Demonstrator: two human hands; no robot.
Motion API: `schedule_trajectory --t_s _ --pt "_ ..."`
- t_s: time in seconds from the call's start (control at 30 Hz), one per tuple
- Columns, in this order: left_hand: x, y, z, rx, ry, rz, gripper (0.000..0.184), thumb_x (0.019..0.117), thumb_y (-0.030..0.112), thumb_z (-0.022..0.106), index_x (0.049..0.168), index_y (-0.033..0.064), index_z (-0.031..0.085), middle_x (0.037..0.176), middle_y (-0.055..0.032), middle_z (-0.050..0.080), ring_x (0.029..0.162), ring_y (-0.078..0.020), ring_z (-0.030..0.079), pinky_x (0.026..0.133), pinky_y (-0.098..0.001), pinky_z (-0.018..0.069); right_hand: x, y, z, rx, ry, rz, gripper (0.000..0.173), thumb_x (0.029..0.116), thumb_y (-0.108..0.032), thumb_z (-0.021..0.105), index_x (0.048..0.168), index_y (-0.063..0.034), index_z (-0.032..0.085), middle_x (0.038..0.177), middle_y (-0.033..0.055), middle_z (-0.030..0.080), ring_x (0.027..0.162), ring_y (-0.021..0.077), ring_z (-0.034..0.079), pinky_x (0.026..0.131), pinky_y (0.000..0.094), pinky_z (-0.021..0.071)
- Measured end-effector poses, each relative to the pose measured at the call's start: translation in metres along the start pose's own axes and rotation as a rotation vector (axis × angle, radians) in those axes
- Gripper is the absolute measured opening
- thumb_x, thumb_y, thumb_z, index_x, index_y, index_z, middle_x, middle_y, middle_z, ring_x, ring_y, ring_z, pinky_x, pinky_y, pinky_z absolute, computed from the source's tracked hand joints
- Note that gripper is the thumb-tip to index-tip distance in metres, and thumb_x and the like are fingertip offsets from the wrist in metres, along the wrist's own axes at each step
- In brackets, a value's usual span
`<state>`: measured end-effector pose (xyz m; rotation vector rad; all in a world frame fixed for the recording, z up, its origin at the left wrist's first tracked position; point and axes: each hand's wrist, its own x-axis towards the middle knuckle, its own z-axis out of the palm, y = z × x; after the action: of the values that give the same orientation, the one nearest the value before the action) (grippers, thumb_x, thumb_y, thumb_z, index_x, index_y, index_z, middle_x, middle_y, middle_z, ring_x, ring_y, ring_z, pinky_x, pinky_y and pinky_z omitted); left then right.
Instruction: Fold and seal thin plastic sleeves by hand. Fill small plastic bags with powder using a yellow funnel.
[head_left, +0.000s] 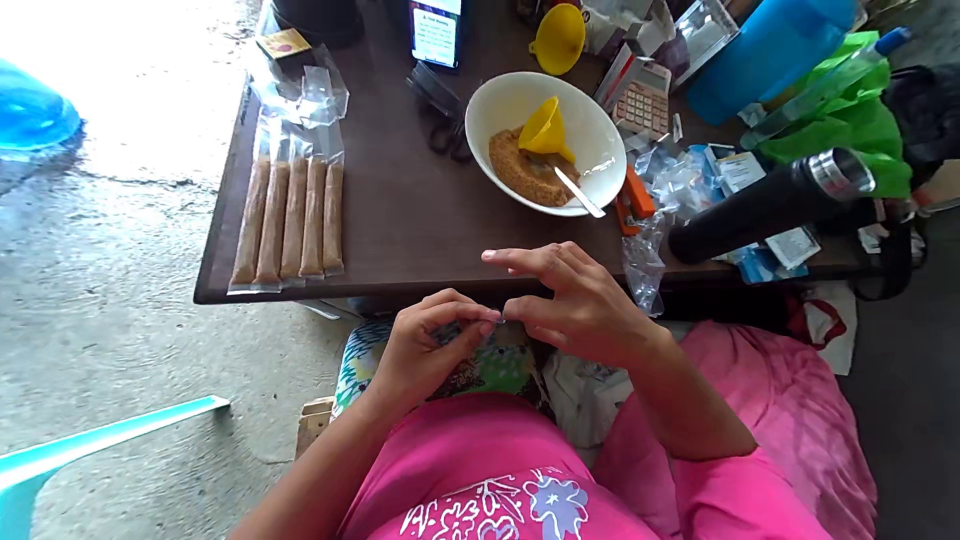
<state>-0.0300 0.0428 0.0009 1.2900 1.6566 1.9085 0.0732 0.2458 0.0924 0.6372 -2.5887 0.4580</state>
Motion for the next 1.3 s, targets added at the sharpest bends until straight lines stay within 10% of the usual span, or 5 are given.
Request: schedule_trajectory --t_s 0.27,0.9,1.1,1.3 --pt "0.032 -0.013 -0.007 -0.113 -0.066 -0.024 0.01 0.0974 0.016 0.07 0.104 0.0108 0.075 0.1 0.0066 0.072 0.094 -0.0007 0.067 0.087 -0.0193 0.0565 0.02 0.027 -0.002 -0.018 -0.094 -0.042 0.017 0.0989 -0.01 0.062 0.103 -0.0154 0.078 0.136 0.0091 0.065 0.117 0.023 0.063 0.096 0.0375 0.0498" --pt "0.088 -0.03 -0.003 -0.13 0.022 0.035 0.011 0.0986 0.021 0.069 0.103 0.0138 0.077 0.1 0.0062 0.073 0.093 -0.0037 0.069 0.086 -0.0213 0.058 0.044 0.095 -0.037 0.074 -0.051 0.09 0.008 0.0896 -0.01 0.064 0.083 -0.0068 0.067 0.137 0.0156 0.062 0.118 0.0258 0.063 0.094 0.0424 0.0537" --pt "0.102 -0.023 -0.006 -0.062 0.183 -0.003 0.008 0.0947 0.018 0.072 0.1 0.0147 0.077 0.099 0.0067 0.073 0.093 -0.0057 0.07 0.085 -0.0226 0.0591 0.048 0.154 -0.035 -0.382 -0.232 0.372 0.057 0.0814 -0.009 0.078 0.136 -0.0165 0.065 0.156 0.0128 0.047 0.14 0.042 0.044 0.107 0.0596 0.0413" --pt "0.119 -0.021 -0.005 0.0 0.272 0.022 0.008 0.0926 0.013 0.073 0.099 0.0131 0.077 0.098 0.0078 0.074 0.092 -0.0044 0.07 0.084 -0.0218 0.0592 0.045 0.163 -0.026 -0.409 -0.216 0.319 0.009 0.0883 -0.006 0.074 0.097 -0.0054 0.072 0.137 0.0151 0.063 0.131 0.038 0.056 0.104 0.0542 0.046"
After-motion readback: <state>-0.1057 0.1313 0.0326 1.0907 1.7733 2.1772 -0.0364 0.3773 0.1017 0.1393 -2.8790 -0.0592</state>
